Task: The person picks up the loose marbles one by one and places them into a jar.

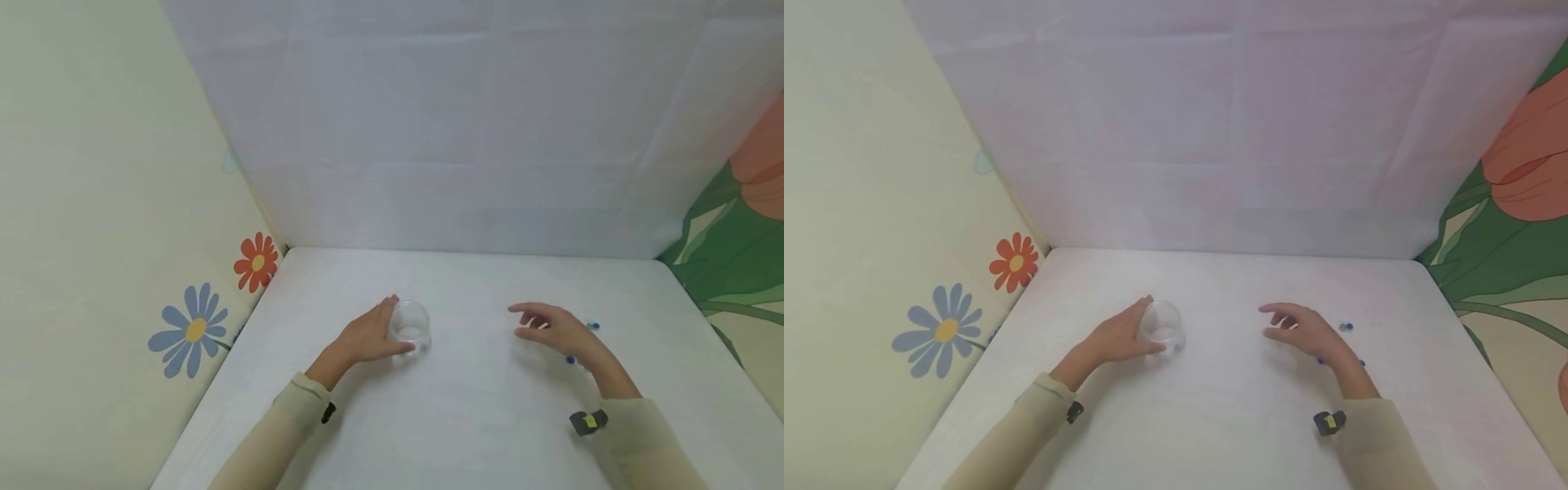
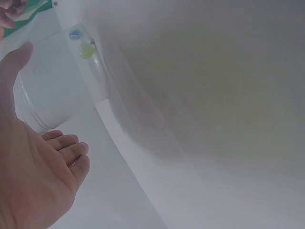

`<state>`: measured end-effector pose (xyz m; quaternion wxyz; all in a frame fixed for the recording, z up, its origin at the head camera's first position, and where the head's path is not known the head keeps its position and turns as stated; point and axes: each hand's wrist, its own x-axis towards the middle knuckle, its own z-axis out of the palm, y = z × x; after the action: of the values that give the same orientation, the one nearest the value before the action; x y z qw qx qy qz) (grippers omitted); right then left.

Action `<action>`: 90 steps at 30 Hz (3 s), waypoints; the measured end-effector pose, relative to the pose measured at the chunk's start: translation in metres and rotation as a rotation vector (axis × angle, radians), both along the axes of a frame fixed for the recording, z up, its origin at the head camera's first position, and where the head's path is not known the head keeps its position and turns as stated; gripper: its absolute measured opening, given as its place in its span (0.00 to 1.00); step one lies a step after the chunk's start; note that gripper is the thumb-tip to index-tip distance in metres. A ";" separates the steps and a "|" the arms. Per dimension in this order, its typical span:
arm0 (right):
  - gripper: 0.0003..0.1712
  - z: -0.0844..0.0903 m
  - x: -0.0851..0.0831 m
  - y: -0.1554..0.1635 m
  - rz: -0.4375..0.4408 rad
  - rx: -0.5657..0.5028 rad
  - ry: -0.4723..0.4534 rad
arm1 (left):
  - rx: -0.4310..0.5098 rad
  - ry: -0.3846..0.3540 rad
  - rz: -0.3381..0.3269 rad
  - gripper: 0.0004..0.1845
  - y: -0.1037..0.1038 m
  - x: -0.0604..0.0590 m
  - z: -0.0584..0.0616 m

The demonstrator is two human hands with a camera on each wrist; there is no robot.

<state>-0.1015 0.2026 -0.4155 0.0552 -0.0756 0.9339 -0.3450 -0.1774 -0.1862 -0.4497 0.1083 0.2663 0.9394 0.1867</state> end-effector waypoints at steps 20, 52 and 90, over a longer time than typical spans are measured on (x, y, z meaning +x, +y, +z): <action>0.30 0.000 0.012 0.034 -0.102 0.052 -0.038 | 0.003 0.013 0.000 0.61 0.002 0.003 0.001; 0.36 0.001 0.026 0.088 -0.156 0.040 -0.031 | 0.005 0.005 -0.003 0.62 0.003 -0.001 -0.002; 0.39 -0.037 0.016 0.156 -0.184 0.077 -0.181 | 0.012 -0.001 0.008 0.61 0.003 0.000 -0.006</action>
<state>-0.0858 0.3582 -0.4520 0.1101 0.0440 0.9406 -0.3180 -0.1776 -0.1827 -0.4555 0.1063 0.2631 0.9393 0.1929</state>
